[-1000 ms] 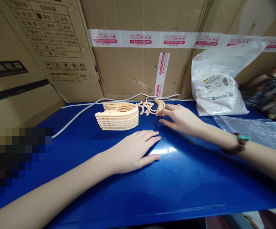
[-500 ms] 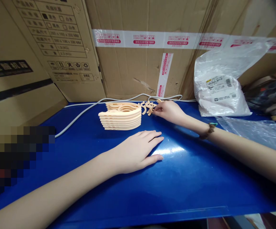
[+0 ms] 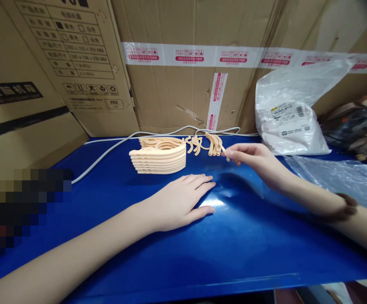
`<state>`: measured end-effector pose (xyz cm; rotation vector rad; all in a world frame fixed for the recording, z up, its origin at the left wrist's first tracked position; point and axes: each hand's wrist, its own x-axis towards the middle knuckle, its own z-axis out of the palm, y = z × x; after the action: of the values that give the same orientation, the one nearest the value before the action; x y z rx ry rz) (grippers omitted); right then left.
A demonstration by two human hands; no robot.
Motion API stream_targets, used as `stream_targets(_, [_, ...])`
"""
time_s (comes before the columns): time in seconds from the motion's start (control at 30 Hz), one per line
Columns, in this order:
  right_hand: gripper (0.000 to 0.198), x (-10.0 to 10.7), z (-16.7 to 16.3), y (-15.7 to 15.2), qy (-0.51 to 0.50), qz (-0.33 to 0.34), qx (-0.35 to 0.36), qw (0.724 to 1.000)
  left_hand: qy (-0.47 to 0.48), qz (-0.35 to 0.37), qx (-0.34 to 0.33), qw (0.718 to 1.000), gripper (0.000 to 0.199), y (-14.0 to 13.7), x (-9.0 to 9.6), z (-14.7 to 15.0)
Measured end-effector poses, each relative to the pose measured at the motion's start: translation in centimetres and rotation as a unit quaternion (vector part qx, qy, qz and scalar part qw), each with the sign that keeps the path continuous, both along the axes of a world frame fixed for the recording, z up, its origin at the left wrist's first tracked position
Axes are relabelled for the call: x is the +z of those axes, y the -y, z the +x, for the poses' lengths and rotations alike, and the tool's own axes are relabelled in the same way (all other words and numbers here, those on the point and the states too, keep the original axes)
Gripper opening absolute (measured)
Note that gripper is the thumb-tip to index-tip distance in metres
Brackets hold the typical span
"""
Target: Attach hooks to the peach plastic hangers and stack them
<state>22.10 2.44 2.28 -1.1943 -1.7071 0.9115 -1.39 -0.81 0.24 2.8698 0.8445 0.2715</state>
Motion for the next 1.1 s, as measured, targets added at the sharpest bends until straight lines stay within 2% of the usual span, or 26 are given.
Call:
stream_targets(0.13, [0.024, 0.0, 0.3, 2.5, 0.045, 0.032, 0.024, 0.998, 0.032, -0.015, 0.011, 0.999, 0.062, 0.1, 0.1, 0.0])
stream_targets(0.23, [0.020, 0.0, -0.1, 3.3, 0.096, 0.095, 0.052, 0.989, 0.056, -0.018, 0.005, 0.998, 0.070, 0.1, 0.0, 0.1])
stream_targets(0.4, [0.011, -0.7, -0.8, 3.7, 0.183, 0.191, 0.101, 0.959, 0.073, -0.009, -0.002, 0.997, 0.074, 0.0, -0.1, 0.1])
stream_targets(0.53, [0.005, -1.4, -0.9, 3.9, 0.235, 0.246, 0.093, 0.936, 0.106, -0.004, -0.021, 0.994, 0.073, -0.3, -0.3, 0.0])
stream_targets(0.63, [0.006, -1.5, -0.8, 3.9, 0.261, 0.272, 0.100, 0.921, 0.120, 0.011, -0.030, 0.992, 0.073, -0.5, -0.5, -0.1])
stream_targets(0.73, [0.005, -1.5, -0.9, 3.9, 0.280, 0.300, 0.115, 0.905, 0.103, 0.040, -0.034, 0.993, 0.060, -0.4, -0.5, 0.0])
stream_targets(0.8, [0.006, -1.5, -1.0, 3.9, 0.284, 0.308, 0.118, 0.900, 0.096, 0.055, -0.030, 0.993, 0.051, -0.3, -0.3, 0.1])
stream_targets(0.9, [0.014, -1.2, -0.7, 3.5, 0.289, 0.307, 0.118, 0.899, 0.093, 0.063, -0.019, 0.993, 0.049, -0.2, -0.2, 0.2])
stream_targets(1.03, [0.020, -0.5, 1.3, 1.3, 0.327, 0.324, 0.053, 0.886, 0.086, 0.060, -0.007, 0.994, 0.053, -0.3, -0.2, 0.3])
stream_targets(1.1, [0.029, -0.5, 2.6, -0.3, 0.336, 0.317, 0.038, 0.886, 0.085, 0.061, -0.001, 0.995, 0.054, -0.3, -0.2, 0.3])
